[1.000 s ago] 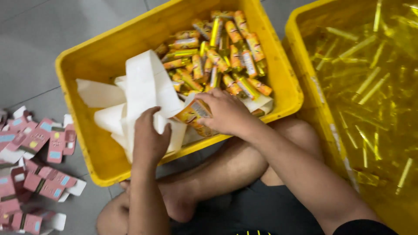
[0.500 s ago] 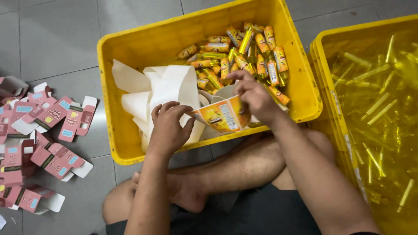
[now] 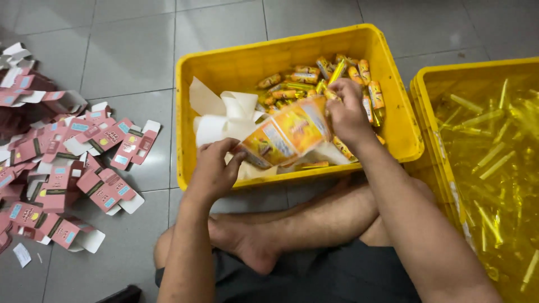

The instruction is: Manually peeling adhesive labels from a roll and applying them to small yellow plastic bottles.

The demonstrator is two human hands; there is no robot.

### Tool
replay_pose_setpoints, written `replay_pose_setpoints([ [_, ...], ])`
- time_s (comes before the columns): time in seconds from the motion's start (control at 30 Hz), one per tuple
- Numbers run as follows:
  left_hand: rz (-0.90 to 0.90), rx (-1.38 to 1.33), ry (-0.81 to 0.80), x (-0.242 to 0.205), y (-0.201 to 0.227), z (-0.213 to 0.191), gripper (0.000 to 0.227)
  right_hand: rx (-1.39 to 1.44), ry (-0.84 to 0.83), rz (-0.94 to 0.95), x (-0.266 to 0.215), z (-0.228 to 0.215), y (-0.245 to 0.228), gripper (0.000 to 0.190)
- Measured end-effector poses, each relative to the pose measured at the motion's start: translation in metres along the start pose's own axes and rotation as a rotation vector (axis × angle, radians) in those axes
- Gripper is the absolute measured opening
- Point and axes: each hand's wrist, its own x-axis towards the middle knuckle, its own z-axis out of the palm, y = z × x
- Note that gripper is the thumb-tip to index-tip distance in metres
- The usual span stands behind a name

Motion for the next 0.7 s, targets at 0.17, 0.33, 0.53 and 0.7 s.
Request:
replay_pose_setpoints([
  [0.17,-0.056,-0.309,0.221,-0.009,0.024,-0.007,0.04,-0.382,0.174,-0.509,-0.016,0.033,-0.052,0.038],
  [0.33,0.01,-0.722,0.258,0.007,0.017,0.024,0.048,-0.466,-0.02,-0.263,-0.045,0.088,-0.048,0.073],
  [0.53,0.05,-1.044,0.24,0.031,0.001,0.039,0.069,0.294,-0.033,0.384,-0.021,0.098,-0.001,0.087],
  [0.7,-0.116,-0.738,-0.09,0.047,-0.021,0.067,0.073,0.655,0.229,0.411,0.016,0.062,0.062,0.063],
])
